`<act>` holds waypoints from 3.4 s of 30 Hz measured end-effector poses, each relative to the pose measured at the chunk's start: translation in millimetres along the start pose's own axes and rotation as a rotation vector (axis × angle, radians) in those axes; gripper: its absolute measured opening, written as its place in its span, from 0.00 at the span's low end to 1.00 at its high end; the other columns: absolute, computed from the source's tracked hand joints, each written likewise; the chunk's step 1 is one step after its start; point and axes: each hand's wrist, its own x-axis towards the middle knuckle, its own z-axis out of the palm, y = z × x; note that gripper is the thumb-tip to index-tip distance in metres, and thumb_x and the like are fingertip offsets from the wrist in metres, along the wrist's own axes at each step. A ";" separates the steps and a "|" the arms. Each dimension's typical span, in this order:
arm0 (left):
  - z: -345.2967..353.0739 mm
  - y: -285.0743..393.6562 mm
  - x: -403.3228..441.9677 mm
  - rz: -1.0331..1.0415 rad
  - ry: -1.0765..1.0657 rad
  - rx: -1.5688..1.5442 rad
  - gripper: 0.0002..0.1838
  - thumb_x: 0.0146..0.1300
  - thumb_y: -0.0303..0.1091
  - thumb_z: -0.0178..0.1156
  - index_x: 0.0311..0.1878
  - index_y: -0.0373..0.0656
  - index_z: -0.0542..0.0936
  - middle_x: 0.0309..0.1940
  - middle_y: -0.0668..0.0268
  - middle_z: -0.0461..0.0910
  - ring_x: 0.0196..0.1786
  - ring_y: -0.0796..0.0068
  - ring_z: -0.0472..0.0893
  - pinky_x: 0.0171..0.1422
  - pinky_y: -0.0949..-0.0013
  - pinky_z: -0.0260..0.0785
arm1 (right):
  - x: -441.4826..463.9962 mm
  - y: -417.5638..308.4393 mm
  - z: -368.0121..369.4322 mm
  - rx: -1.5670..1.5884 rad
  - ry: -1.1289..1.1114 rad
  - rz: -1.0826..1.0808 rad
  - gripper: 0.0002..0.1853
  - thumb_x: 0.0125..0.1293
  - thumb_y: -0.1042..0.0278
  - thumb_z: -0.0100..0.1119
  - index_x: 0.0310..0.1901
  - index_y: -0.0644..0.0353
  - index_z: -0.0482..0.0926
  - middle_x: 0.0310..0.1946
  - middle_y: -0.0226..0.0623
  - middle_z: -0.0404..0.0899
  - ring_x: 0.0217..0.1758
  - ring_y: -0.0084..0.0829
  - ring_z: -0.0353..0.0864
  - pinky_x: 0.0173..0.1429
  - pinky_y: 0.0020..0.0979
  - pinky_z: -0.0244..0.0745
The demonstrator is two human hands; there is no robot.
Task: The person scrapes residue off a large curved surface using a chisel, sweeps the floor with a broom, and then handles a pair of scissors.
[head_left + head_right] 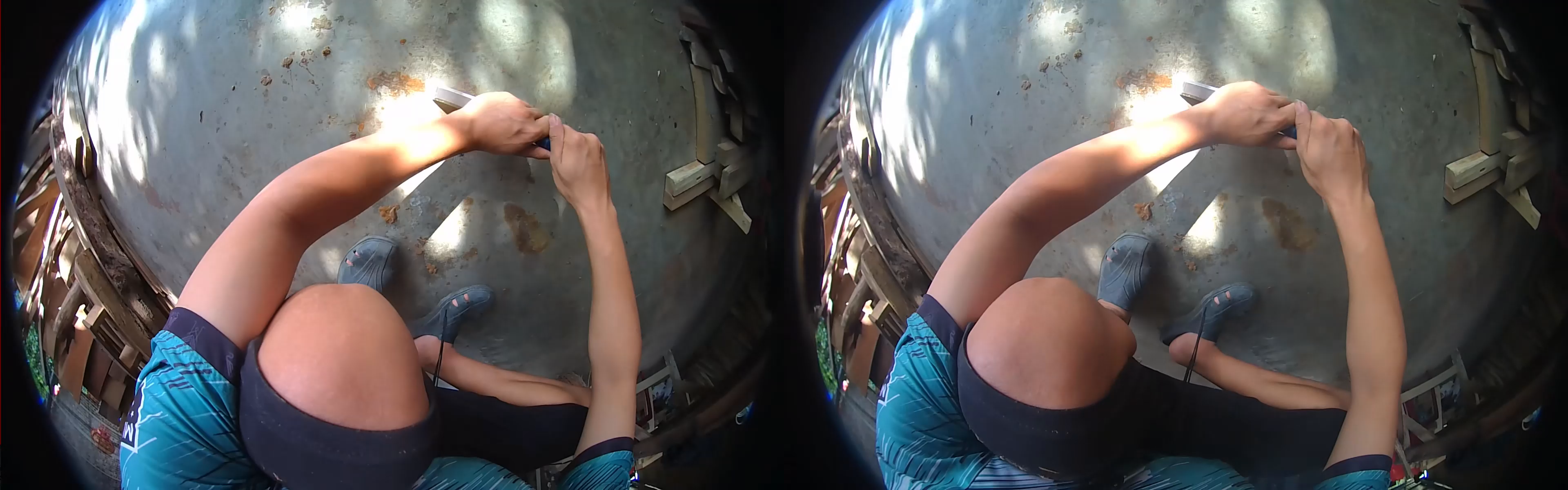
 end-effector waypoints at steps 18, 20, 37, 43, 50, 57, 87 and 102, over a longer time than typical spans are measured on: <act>-15.2 -15.5 -16.7 -0.092 -0.067 0.063 0.22 0.63 0.53 0.60 0.41 0.42 0.73 0.32 0.58 0.79 0.32 0.57 0.82 0.34 0.60 0.75 | 18.3 -12.3 11.1 -0.032 -0.028 0.024 0.29 0.77 0.54 0.39 0.28 0.66 0.83 0.24 0.56 0.81 0.30 0.57 0.82 0.41 0.50 0.78; -17.9 -21.3 -21.5 -0.014 0.017 0.070 0.21 0.61 0.52 0.62 0.40 0.41 0.73 0.32 0.59 0.79 0.30 0.57 0.81 0.32 0.61 0.75 | 17.9 -30.6 2.1 0.009 -0.045 0.048 0.29 0.76 0.54 0.39 0.26 0.66 0.82 0.23 0.55 0.81 0.29 0.55 0.83 0.40 0.49 0.79; 18.4 -5.2 -9.1 0.096 0.074 0.009 0.17 0.62 0.50 0.60 0.40 0.44 0.77 0.29 0.62 0.80 0.29 0.60 0.82 0.33 0.63 0.76 | -12.1 2.7 2.4 -0.020 -0.032 -0.060 0.13 0.63 0.58 0.63 0.34 0.62 0.81 0.26 0.47 0.83 0.29 0.49 0.84 0.34 0.46 0.78; -32.2 -39.5 -69.4 0.010 0.122 0.087 0.18 0.54 0.42 0.66 0.41 0.41 0.76 0.31 0.63 0.78 0.32 0.59 0.80 0.37 0.61 0.76 | 18.5 -61.9 32.2 -0.070 0.001 -0.026 0.14 0.70 0.60 0.52 0.36 0.62 0.81 0.26 0.49 0.82 0.30 0.50 0.83 0.34 0.45 0.78; 4.9 -2.0 -22.8 0.132 0.142 -0.089 0.19 0.63 0.52 0.60 0.36 0.44 0.73 0.29 0.61 0.79 0.35 0.57 0.82 0.36 0.57 0.75 | -19.1 -13.9 5.9 -0.063 0.063 -0.129 0.18 0.71 0.62 0.49 0.26 0.62 0.80 0.24 0.52 0.81 0.27 0.53 0.83 0.32 0.46 0.79; -27.5 -39.9 -63.4 0.208 0.035 0.081 0.21 0.58 0.51 0.64 0.39 0.41 0.74 0.29 0.63 0.75 0.33 0.57 0.79 0.31 0.58 0.72 | -10.9 -57.7 48.7 -0.077 0.220 -0.097 0.12 0.68 0.61 0.58 0.30 0.58 0.80 0.13 0.40 0.73 0.19 0.43 0.80 0.24 0.41 0.76; -0.3 -28.0 -45.1 0.352 0.491 0.224 0.24 0.54 0.60 0.65 0.43 0.50 0.80 0.35 0.71 0.78 0.29 0.73 0.80 0.27 0.68 0.74 | -14.3 -47.1 26.3 0.119 -0.034 0.126 0.26 0.76 0.56 0.39 0.34 0.65 0.84 0.25 0.53 0.82 0.31 0.56 0.83 0.42 0.49 0.79; -8.2 -18.1 -45.7 0.070 0.005 0.119 0.21 0.60 0.58 0.59 0.41 0.49 0.77 0.31 0.68 0.78 0.32 0.66 0.81 0.34 0.66 0.76 | -15.1 -29.2 40.8 -0.041 -0.003 -0.046 0.18 0.72 0.57 0.49 0.35 0.61 0.83 0.23 0.53 0.80 0.30 0.55 0.82 0.35 0.51 0.76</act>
